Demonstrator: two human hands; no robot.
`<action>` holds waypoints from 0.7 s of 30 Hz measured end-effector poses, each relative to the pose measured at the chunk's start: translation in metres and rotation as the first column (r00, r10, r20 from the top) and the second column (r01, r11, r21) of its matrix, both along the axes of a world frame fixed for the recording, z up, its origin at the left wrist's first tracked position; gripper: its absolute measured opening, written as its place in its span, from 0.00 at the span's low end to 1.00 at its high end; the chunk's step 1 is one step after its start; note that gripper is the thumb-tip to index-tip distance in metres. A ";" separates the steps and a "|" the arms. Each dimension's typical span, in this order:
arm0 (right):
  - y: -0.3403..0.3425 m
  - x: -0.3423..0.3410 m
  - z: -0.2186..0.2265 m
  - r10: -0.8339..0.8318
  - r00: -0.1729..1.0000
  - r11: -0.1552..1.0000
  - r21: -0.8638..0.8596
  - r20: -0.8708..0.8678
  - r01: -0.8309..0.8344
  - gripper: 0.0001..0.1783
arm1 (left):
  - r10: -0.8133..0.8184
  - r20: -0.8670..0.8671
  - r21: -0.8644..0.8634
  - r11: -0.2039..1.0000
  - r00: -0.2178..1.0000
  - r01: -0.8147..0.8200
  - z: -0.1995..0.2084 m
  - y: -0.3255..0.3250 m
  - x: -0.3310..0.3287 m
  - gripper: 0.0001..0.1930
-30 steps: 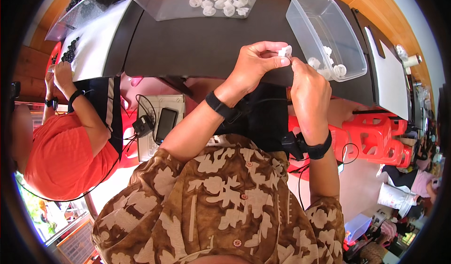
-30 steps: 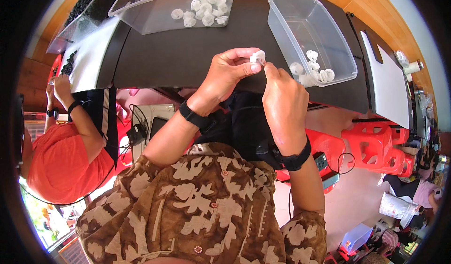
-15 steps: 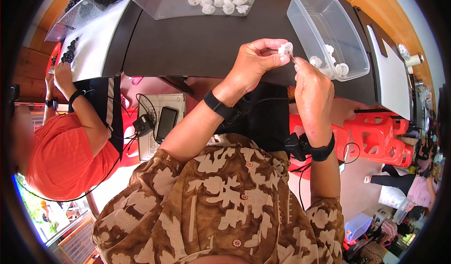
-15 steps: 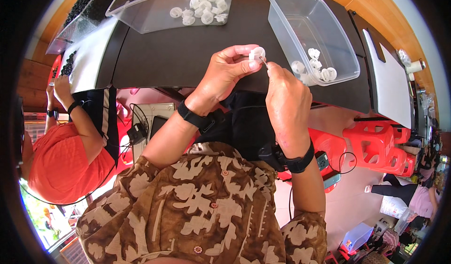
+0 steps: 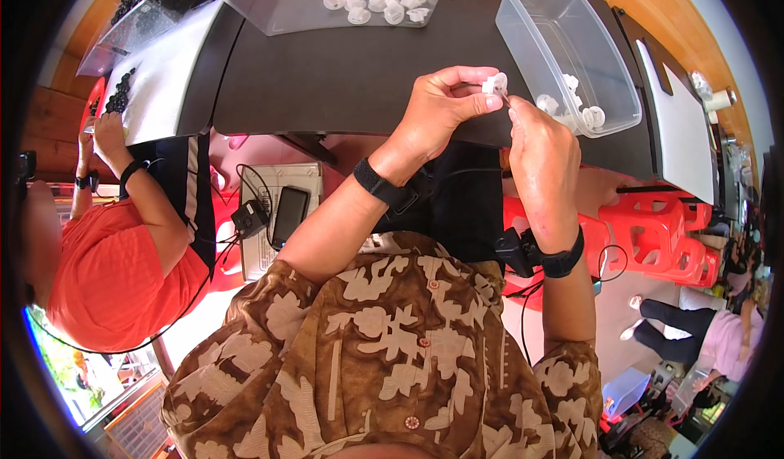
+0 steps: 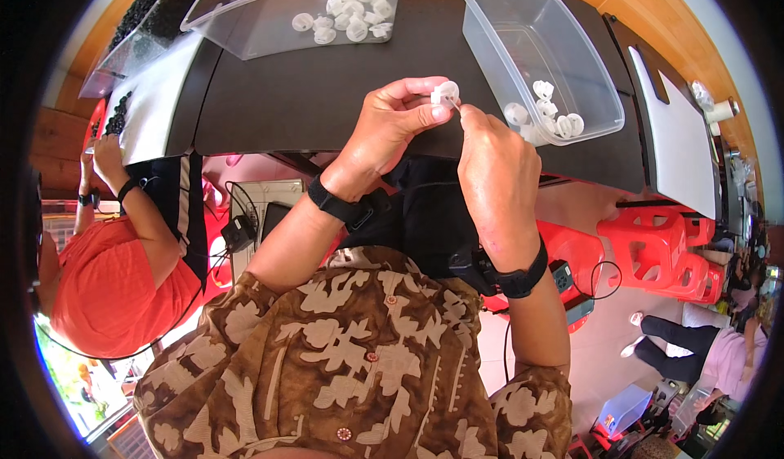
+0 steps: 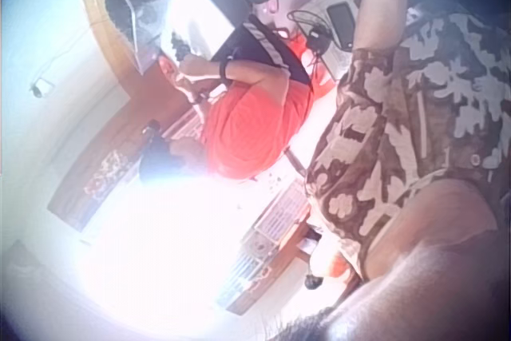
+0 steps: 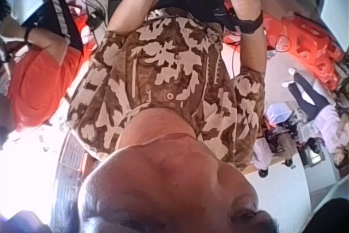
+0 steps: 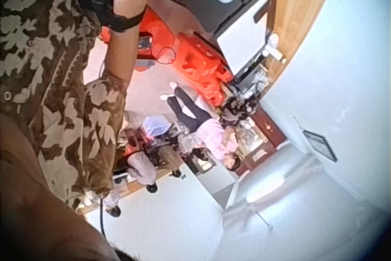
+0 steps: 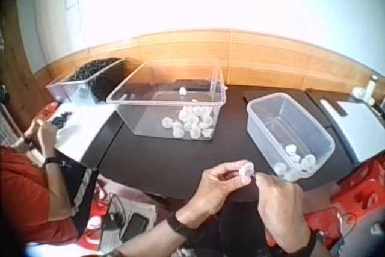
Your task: Assembling small white plastic components by pressing them together at a workstation.
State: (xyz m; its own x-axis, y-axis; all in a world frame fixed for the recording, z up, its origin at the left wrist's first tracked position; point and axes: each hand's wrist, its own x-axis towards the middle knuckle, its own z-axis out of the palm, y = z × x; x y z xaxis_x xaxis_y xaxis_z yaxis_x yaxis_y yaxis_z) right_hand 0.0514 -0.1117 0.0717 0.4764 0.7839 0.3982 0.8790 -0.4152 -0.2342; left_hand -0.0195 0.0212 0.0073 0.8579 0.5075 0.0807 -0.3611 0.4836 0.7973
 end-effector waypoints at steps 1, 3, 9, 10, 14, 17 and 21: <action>0.000 0.000 0.000 0.007 1.000 1.000 0.000 0.018 -0.007 0.10 | -0.001 0.000 0.000 1.000 1.000 0.001 0.000 0.000 0.000 0.18; -0.001 0.001 0.000 0.008 1.000 1.000 0.009 0.012 -0.008 0.10 | 0.005 0.018 -0.012 1.000 1.000 -0.004 -0.001 0.000 0.000 0.18; -0.002 0.001 0.000 -0.001 1.000 1.000 0.011 -0.002 0.001 0.10 | 0.012 0.013 -0.014 1.000 1.000 -0.011 -0.001 0.000 0.001 0.18; -0.002 0.001 -0.001 0.005 1.000 1.000 0.013 0.011 -0.005 0.10 | 0.012 0.013 -0.014 1.000 1.000 -0.012 -0.002 0.000 0.001 0.18; -0.002 0.002 0.000 0.008 1.000 1.000 0.016 0.018 -0.008 0.10 | 0.008 0.022 -0.017 1.000 1.000 -0.007 -0.001 0.000 0.001 0.18; -0.001 0.001 0.001 0.010 1.000 1.000 0.022 0.024 -0.011 0.10 | 0.005 0.017 -0.017 1.000 1.000 -0.005 0.000 0.000 0.001 0.18; -0.001 0.001 0.003 0.005 1.000 1.000 0.000 0.017 -0.005 0.10 | 0.002 0.018 -0.023 1.000 1.000 -0.002 0.000 0.000 0.001 0.18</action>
